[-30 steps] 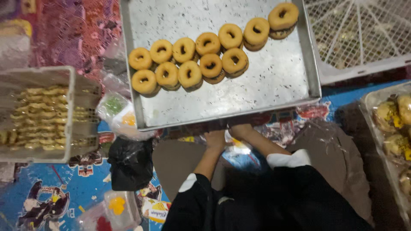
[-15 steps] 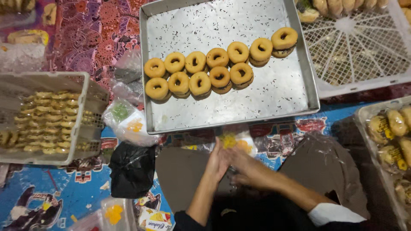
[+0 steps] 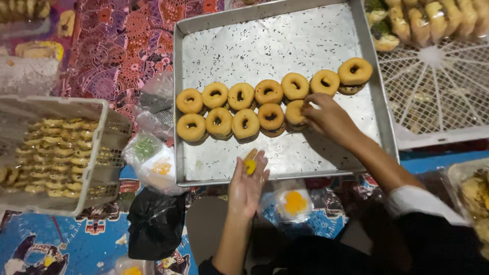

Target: The person sits on the floor and repeatedly picks donuts from a metal tray, places them into clear plastic bags, and sets the filled bags into a nearby crate. The process continues with both plain and chocolate-sprinkled donuts.

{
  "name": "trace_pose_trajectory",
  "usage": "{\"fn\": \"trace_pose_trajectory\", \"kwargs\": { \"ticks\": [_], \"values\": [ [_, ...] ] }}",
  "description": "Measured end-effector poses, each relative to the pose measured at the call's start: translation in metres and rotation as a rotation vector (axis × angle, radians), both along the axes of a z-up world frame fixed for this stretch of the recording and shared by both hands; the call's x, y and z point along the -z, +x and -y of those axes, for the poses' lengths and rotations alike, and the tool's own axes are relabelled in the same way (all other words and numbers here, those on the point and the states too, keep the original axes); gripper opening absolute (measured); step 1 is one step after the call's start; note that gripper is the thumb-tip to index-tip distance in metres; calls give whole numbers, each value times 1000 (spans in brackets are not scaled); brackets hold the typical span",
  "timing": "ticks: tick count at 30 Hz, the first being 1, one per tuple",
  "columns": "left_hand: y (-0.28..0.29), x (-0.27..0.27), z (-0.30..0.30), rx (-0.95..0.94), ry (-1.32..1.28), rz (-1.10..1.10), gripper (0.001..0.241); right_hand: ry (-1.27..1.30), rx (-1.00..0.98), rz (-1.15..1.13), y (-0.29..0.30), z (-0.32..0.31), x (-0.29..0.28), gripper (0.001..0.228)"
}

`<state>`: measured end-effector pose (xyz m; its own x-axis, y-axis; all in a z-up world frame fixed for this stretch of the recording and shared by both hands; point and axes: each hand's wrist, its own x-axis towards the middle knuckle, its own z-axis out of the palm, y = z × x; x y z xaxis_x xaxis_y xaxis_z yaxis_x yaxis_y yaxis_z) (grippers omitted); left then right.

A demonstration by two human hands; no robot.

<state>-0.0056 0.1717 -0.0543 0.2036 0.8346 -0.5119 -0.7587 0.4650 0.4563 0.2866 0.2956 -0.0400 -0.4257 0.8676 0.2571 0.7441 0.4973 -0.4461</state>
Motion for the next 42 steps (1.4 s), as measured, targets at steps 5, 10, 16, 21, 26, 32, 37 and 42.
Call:
{"fn": "trace_pose_trajectory", "kwargs": {
  "ticks": [5, 10, 16, 21, 26, 32, 37, 42],
  "values": [
    [22, -13, -50, 20, 76, 20, 63, -1123, 295, -1679, -23, 110, 3, 68],
    [55, -21, -46, 34, 172, 39, 61, -1243, 291, -1980, -52, 180, 64, 72],
    [64, -34, -16, 154, 131, -117, 54, -1105, 269, -1991, -54, 175, 35, 63],
    [82, -13, 8, 30, 89, 170, 42, -1044, 404, -1599, -59, 171, 0, 77],
    [86, -9, 39, 59, -135, 342, 42, -478, 434, -1085, -67, 180, -25, 80],
    [58, -28, 82, 131, 422, -220, 30, 31, 48, -183, -46, 191, -86, 31],
    [50, -62, 109, 87, 550, -459, 27, -235, 173, -298, -48, 216, -112, 33],
    [37, -111, 158, 656, 627, -1030, 29, 227, -342, 156, -29, 251, -127, 40]
  ]
}}
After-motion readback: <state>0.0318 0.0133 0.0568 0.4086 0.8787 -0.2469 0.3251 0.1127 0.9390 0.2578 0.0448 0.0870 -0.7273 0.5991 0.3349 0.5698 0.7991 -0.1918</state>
